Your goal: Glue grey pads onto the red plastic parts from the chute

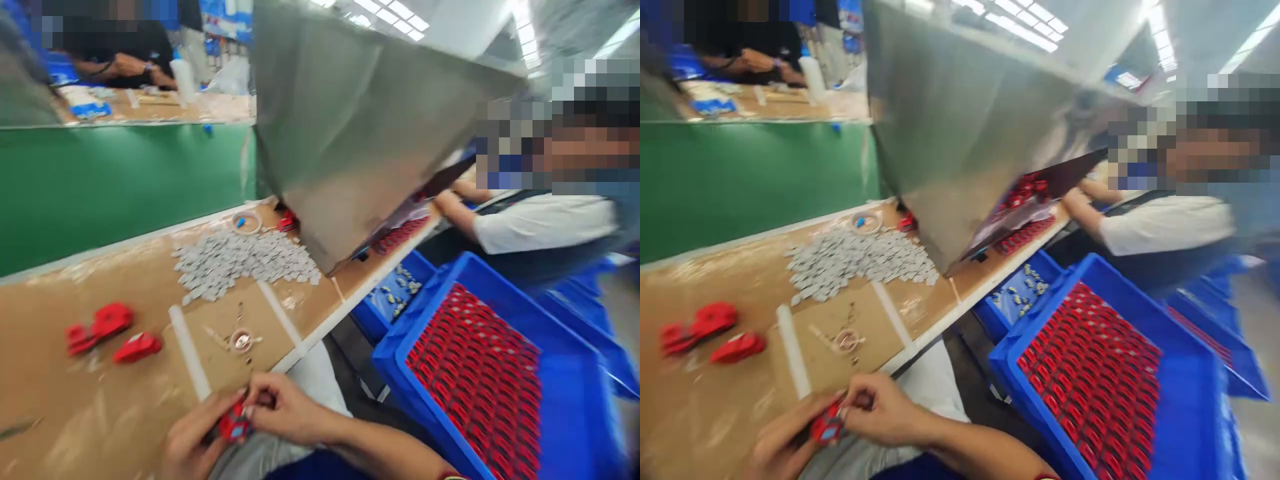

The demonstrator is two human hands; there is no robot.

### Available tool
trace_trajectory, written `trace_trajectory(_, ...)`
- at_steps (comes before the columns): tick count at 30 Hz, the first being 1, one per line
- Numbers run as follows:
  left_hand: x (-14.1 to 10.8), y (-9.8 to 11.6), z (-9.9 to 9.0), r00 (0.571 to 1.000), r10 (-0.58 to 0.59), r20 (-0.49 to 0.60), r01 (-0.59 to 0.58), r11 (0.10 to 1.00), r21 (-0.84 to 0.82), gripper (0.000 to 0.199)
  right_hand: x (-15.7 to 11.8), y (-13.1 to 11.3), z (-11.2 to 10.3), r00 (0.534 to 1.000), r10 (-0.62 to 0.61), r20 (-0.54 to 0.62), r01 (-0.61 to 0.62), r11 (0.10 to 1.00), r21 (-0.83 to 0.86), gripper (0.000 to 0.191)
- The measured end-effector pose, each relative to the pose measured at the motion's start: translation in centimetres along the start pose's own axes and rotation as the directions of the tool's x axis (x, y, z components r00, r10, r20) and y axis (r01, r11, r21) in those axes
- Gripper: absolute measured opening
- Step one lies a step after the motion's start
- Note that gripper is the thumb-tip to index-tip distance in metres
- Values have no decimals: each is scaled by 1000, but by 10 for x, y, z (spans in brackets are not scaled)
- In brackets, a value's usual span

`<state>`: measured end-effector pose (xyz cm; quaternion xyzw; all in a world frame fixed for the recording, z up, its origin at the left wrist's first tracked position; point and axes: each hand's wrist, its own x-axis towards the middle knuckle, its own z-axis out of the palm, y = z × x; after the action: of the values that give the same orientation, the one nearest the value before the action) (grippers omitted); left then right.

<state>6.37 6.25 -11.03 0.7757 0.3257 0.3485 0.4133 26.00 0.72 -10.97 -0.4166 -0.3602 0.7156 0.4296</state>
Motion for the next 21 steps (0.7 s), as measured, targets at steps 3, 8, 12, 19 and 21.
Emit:
trace_trajectory(3, 2, 21, 5, 999, 32, 13, -32, 999, 3, 23, -10, -16, 0, 999, 33, 28, -33, 999, -12, 60)
trace_trajectory(8, 4, 26, 11, 999, 31, 23, -29, 997, -69, 22, -13, -24, -2, 999, 33, 18, -30, 989, -148, 51)
trace_trajectory(12, 1, 25, 12, 1000, 18, 26, -15, 994, -108, 25, -15, -31, -5, 998, 56, -1, -54, 961, -271, 44)
trace_trajectory(19, 3, 27, 13, 1000, 14, 23, -11, 995, -102, 22, -16, -40, -2, 1000, 23, -8, -25, 942, -335, 35)
trace_trajectory(21, 3, 27, 13, 999, 21, 42, -18, 997, -73, 21, -15, -42, -1, 999, 51, 6, -46, 944, -326, 37)
